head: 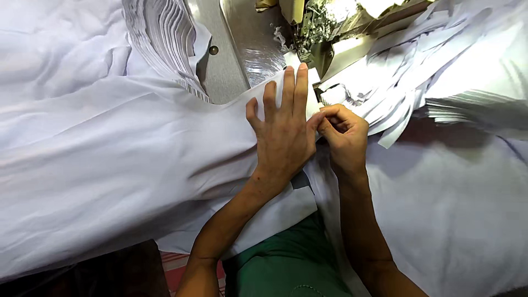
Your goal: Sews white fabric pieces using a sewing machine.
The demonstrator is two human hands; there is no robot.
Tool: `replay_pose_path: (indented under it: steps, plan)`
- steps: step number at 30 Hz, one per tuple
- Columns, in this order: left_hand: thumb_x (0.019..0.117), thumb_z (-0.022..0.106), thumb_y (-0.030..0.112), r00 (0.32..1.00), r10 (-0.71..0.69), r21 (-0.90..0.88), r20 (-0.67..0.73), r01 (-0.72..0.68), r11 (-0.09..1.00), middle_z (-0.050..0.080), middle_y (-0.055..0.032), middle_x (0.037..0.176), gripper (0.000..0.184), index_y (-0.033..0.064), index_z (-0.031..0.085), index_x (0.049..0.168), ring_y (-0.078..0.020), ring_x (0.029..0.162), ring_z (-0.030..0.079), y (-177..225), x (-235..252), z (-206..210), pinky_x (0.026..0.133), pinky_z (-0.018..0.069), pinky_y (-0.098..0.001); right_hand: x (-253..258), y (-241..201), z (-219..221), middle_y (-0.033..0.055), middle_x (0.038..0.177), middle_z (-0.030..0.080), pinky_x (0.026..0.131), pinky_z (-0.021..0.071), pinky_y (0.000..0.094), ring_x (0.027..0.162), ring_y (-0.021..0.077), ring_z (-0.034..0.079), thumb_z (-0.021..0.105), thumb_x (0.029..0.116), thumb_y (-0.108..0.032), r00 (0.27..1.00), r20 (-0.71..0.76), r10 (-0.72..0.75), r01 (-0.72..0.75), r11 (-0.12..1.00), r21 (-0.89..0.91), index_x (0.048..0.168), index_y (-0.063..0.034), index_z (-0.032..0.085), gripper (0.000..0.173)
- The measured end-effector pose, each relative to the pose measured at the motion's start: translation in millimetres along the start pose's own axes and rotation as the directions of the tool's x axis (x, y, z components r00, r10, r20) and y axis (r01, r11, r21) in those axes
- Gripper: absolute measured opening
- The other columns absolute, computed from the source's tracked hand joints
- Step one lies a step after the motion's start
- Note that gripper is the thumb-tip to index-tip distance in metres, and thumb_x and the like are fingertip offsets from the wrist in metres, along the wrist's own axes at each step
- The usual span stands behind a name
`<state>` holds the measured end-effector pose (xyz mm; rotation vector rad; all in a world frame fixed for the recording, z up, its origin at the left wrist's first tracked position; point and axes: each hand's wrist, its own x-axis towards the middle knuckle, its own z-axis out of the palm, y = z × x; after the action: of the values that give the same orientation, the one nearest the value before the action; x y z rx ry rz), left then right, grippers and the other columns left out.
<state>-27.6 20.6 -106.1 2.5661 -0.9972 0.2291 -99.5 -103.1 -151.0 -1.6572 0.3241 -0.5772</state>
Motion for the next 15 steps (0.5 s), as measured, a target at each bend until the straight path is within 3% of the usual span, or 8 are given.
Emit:
replay_pose_path:
  steps: [6, 15]
  plan:
    - [0.1046, 0.047, 0.039, 1.000, -0.006, -0.077, -0.003, 0.006, 0.997, 0.025, -0.0128, 0.169, 0.071, 0.0048, 0.024, 0.163, -0.0381, 0.154, 0.023, 5, 6, 3, 0.115, 0.0137, -0.0723, 1, 7, 1, -0.0022, 0.082, 0.065, 0.057, 0.0488, 0.0168, 0.065, 0.0028, 0.059, 0.063, 0.0984, -0.008, 0.999, -0.035, 0.030, -0.030, 0.999, -0.010, 0.105, -0.0072, 0.069, 0.009]
    - [0.1040, 0.053, 0.036, 0.999, -0.040, -0.186, -0.007, 0.038, 0.982, 0.034, -0.0182, 0.163, 0.077, 0.0010, 0.017, 0.162, -0.0372, 0.150, 0.031, 7, 20, -6, 0.115, 0.0166, -0.0710, 15, 11, 2, -0.0044, 0.081, 0.063, 0.057, 0.0467, 0.0128, 0.066, -0.0017, 0.057, 0.062, 0.1005, -0.010, 0.997, -0.075, -0.025, 0.023, 0.999, -0.033, 0.103, -0.0068, 0.069, 0.008]
